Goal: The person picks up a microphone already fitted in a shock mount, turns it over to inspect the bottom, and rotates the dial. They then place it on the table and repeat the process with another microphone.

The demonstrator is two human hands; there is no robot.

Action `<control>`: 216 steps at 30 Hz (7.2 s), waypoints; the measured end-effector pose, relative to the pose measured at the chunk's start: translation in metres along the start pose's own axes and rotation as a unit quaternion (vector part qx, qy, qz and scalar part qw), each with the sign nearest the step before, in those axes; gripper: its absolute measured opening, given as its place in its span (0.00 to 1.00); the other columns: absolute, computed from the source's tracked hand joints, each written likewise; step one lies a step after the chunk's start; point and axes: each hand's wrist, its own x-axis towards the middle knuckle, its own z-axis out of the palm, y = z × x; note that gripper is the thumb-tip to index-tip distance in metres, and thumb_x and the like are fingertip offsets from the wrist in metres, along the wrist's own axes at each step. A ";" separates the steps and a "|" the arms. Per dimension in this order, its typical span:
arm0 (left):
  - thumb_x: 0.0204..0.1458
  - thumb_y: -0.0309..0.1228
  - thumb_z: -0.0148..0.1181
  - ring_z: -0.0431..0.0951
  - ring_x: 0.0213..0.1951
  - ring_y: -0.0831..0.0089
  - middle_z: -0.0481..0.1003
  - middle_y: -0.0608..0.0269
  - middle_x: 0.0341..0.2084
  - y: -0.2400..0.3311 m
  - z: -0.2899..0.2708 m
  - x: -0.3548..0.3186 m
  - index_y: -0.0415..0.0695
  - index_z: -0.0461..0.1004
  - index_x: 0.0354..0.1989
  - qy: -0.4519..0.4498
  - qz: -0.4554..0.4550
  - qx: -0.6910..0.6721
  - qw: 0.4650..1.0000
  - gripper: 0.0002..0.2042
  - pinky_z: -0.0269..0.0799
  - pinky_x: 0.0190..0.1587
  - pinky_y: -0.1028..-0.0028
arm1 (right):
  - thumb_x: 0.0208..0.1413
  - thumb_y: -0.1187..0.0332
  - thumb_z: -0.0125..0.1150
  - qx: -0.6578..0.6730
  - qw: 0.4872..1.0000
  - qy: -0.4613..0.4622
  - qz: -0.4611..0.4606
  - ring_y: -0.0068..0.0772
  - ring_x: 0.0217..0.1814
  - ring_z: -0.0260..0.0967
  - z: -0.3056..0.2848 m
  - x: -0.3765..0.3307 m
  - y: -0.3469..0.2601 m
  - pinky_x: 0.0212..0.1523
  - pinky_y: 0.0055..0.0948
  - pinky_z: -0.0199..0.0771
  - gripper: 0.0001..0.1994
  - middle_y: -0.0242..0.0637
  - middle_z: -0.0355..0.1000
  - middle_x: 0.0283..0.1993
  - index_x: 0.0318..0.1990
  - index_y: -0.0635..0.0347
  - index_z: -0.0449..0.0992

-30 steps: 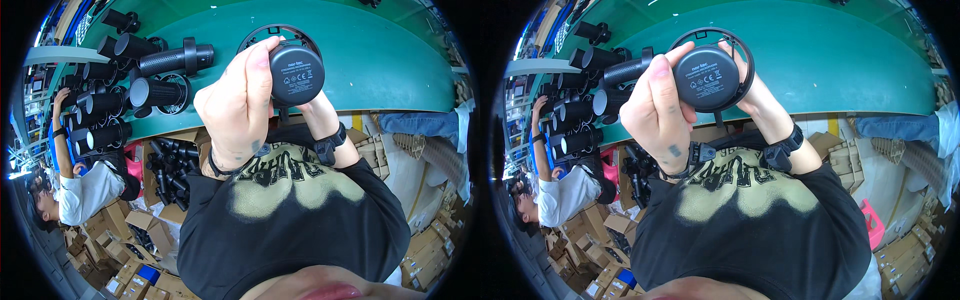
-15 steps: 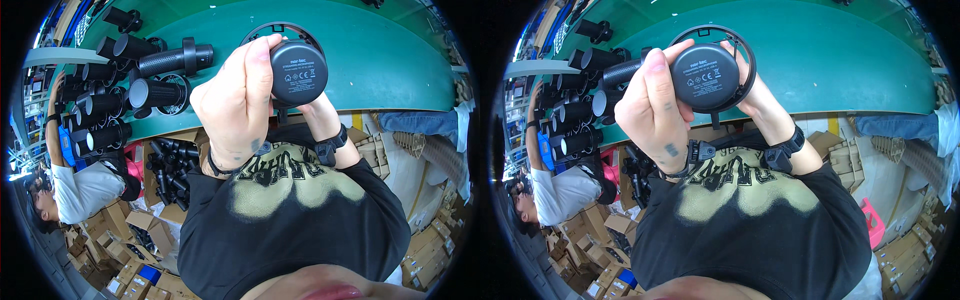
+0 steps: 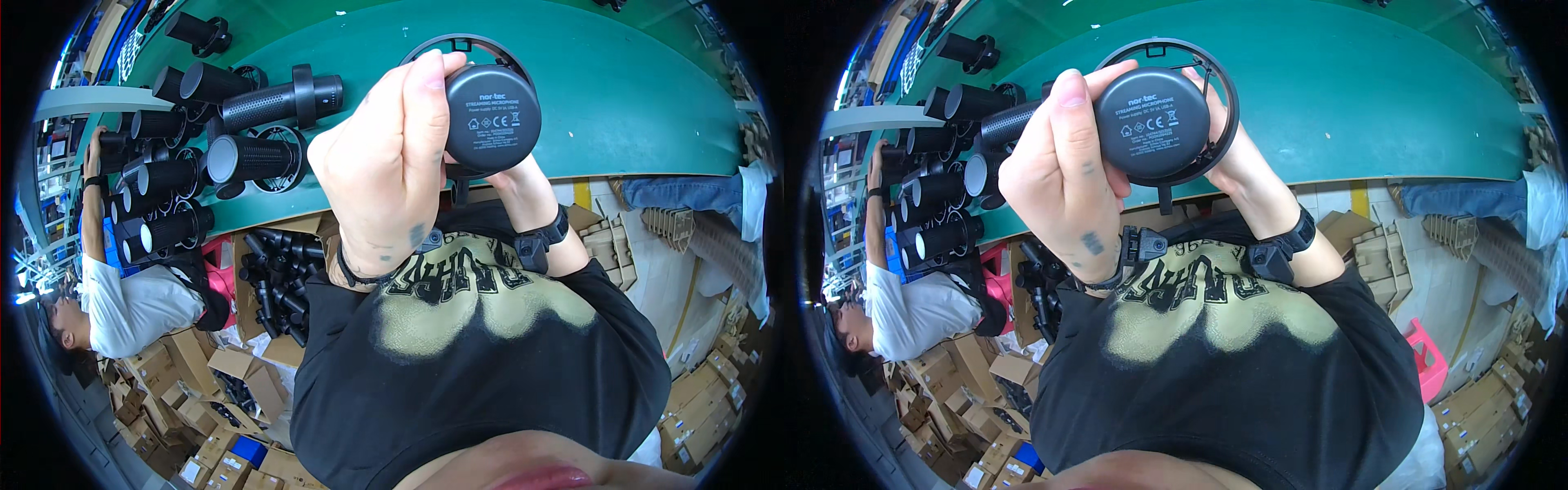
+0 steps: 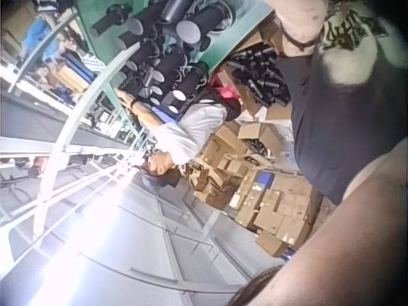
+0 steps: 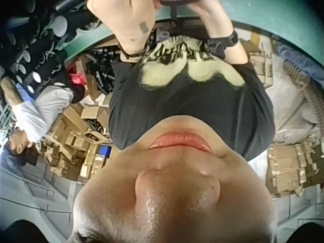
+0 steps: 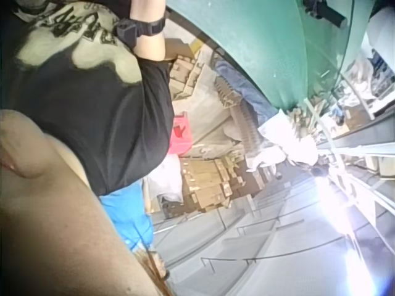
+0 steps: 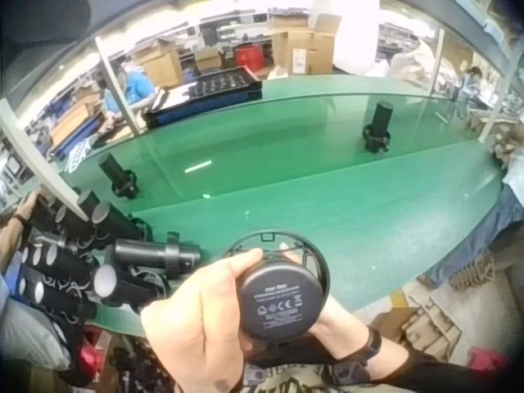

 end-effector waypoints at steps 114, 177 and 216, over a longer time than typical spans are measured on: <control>0.41 0.28 0.64 0.71 0.52 0.61 0.72 0.58 0.48 0.159 0.196 -0.116 0.55 0.75 0.49 -0.257 0.569 -0.256 0.738 0.22 0.65 0.55 0.57 | 0.61 0.60 0.48 -0.020 0.792 0.584 -0.179 0.33 0.30 0.71 -0.127 -0.372 -0.108 0.30 0.30 0.76 0.20 0.36 0.71 0.35 0.57 0.59 0.62; 0.49 0.19 0.62 0.79 0.37 0.74 0.75 0.55 0.39 -0.096 -0.018 -0.053 0.36 0.64 0.55 0.031 -0.131 -0.145 0.980 0.23 0.77 0.38 0.77 | 0.59 0.50 0.53 0.084 0.991 -0.078 0.073 0.34 0.48 0.73 -0.018 0.084 -0.008 0.44 0.43 0.77 0.22 0.39 0.73 0.49 0.52 0.57 0.71; 0.59 0.33 0.54 0.78 0.36 0.72 0.79 0.58 0.38 -0.023 0.068 -0.001 0.37 0.75 0.47 -0.096 0.062 -0.160 0.980 0.14 0.73 0.38 0.76 | 0.58 0.46 0.53 0.264 0.962 0.053 0.044 0.35 0.45 0.75 -0.065 -0.033 -0.028 0.47 0.48 0.77 0.23 0.37 0.74 0.47 0.51 0.54 0.72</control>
